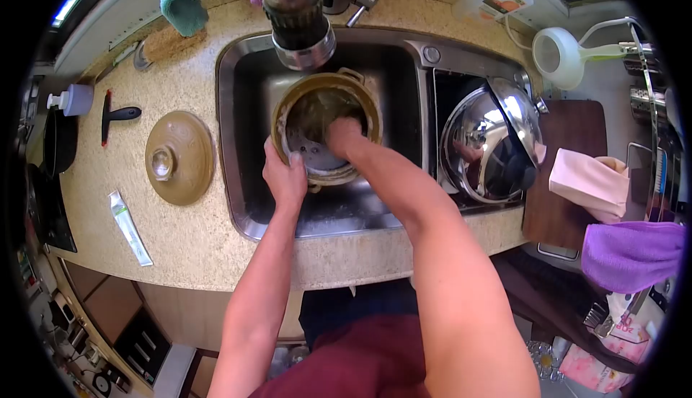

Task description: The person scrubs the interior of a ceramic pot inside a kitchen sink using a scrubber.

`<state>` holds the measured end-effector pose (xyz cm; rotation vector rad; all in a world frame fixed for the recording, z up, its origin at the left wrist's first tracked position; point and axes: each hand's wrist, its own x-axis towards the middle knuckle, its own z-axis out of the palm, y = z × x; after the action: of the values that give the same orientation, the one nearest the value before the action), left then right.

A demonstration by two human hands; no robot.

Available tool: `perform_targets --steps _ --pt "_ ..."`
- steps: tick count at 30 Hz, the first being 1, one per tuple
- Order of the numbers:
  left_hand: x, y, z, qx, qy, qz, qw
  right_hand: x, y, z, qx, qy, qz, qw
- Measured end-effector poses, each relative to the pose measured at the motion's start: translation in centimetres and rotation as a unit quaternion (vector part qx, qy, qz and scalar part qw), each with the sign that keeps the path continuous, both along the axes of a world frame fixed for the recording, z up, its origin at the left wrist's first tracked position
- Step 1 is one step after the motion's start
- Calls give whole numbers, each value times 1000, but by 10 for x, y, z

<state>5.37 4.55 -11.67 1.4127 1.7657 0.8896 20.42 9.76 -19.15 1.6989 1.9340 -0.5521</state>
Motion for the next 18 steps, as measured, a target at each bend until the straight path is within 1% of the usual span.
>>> perform_targets --steps 1,3,4,6,7,9,10,11,13,14,16,18 --pt "-1 -3 -1 -1 0 -2 1000 -2 3 0 -1 0 -2 1000" --pt "0 -2 1 -30 3 6 1000 -11 21 4 -60 114 -63 990" --pt "2 0 -1 -30 3 3 1000 -19 23 4 -60 115 -66 989" --pt "0 -1 -5 -2 20 11 1000 -33 17 1 -45 201 56 977" --pt "-2 -6 -5 -7 22 7 1000 -33 11 3 -48 203 51 977" --pt "1 0 -4 -20 16 10 1000 -25 19 16 -29 263 86 960" --pt "2 0 -5 -21 16 10 1000 -21 22 11 48 276 10 960" --pt "1 -3 -2 -25 19 10 999 -17 29 19 44 219 -44 974" --pt "2 -1 2 -21 -4 5 1000 -4 33 12 -23 124 5 992" --pt "1 -3 1 -24 -3 0 1000 -4 24 6 -25 124 1 992" --pt "0 -1 -4 -8 18 -1 1000 -5 10 -3 -44 26 -7 999" --pt "0 -3 -3 -14 16 1 1000 -7 7 11 -48 12 6 999"
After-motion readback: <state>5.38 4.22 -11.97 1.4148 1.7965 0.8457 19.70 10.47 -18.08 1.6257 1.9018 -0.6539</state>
